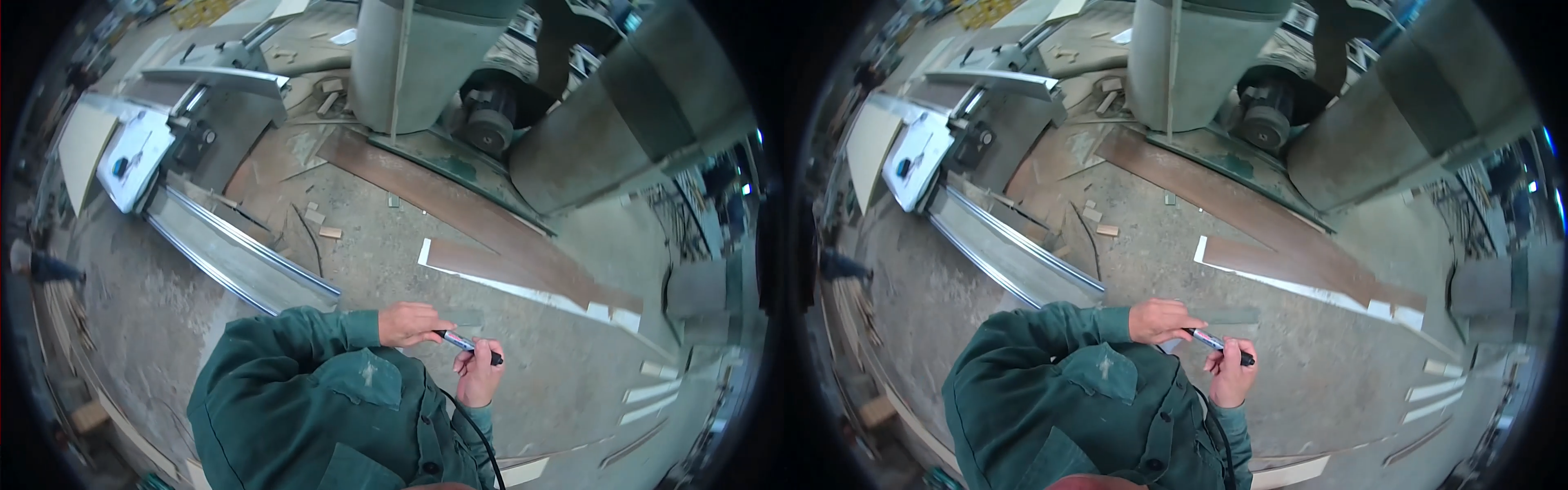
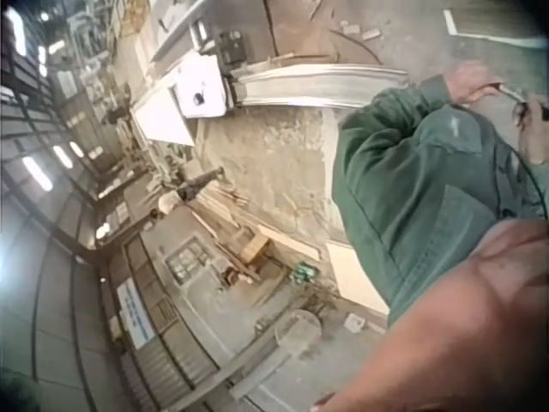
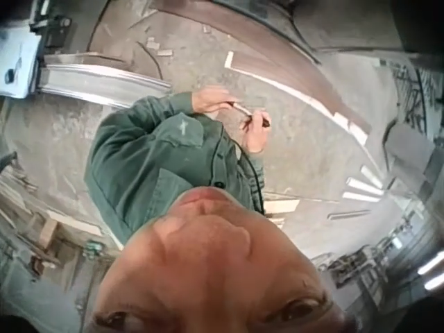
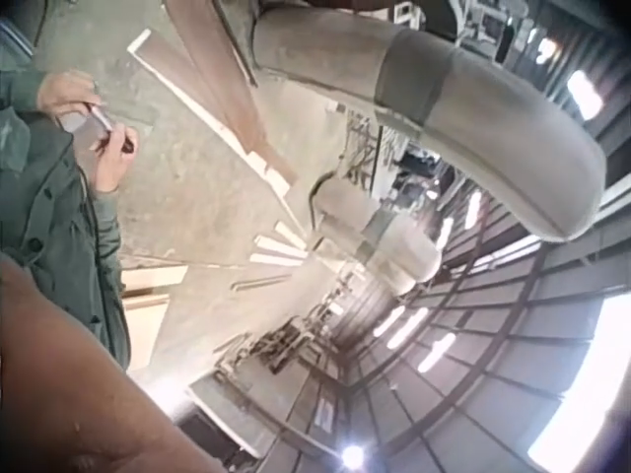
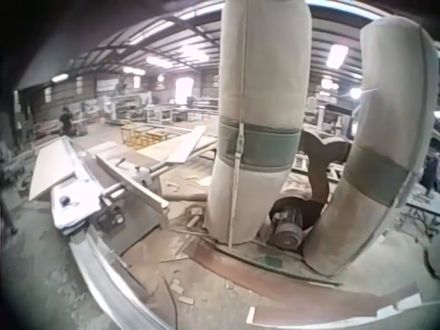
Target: Measuring, marking, and moving large wooden panels on a production floor using a tape measure and marker.
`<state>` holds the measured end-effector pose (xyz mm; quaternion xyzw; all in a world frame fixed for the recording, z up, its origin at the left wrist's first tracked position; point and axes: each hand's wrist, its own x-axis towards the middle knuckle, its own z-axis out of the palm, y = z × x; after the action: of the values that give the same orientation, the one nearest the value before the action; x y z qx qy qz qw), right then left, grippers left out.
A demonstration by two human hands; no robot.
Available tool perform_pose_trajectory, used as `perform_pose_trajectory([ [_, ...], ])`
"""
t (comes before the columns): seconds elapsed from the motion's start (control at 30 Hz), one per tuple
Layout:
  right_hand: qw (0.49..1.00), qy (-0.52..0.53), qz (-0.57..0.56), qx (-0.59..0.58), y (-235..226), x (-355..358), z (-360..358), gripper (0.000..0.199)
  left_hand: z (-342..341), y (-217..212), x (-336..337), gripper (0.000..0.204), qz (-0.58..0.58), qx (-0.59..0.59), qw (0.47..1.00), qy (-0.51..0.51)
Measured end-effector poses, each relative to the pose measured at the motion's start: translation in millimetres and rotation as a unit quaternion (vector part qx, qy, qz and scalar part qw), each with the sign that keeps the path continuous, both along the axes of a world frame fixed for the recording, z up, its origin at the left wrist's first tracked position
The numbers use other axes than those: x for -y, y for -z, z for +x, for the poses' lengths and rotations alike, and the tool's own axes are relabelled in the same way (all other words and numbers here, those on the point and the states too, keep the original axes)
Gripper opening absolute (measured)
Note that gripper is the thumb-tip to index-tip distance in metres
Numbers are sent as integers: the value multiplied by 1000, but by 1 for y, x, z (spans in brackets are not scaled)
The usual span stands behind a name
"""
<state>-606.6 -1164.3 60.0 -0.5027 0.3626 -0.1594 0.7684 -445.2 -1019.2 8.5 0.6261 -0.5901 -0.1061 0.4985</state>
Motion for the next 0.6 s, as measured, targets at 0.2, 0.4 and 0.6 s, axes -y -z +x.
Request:
perform_pose_trajectory([
  [0.2, 969, -177, -170, 22, -32, 90, 92, 10, 42, -11, 41, 43, 87, -126, 982, -107],
  [0.4, 642, -618, -278, 359, -91, 108, 226, 19, 66, 26, 45, 44, 198, -231, 914, -268],
  [0.6, 530, -756, 66, 378, -104, 118, 317, 14, 92, 20, 74, 49, 217, -257, 880, -335],
])
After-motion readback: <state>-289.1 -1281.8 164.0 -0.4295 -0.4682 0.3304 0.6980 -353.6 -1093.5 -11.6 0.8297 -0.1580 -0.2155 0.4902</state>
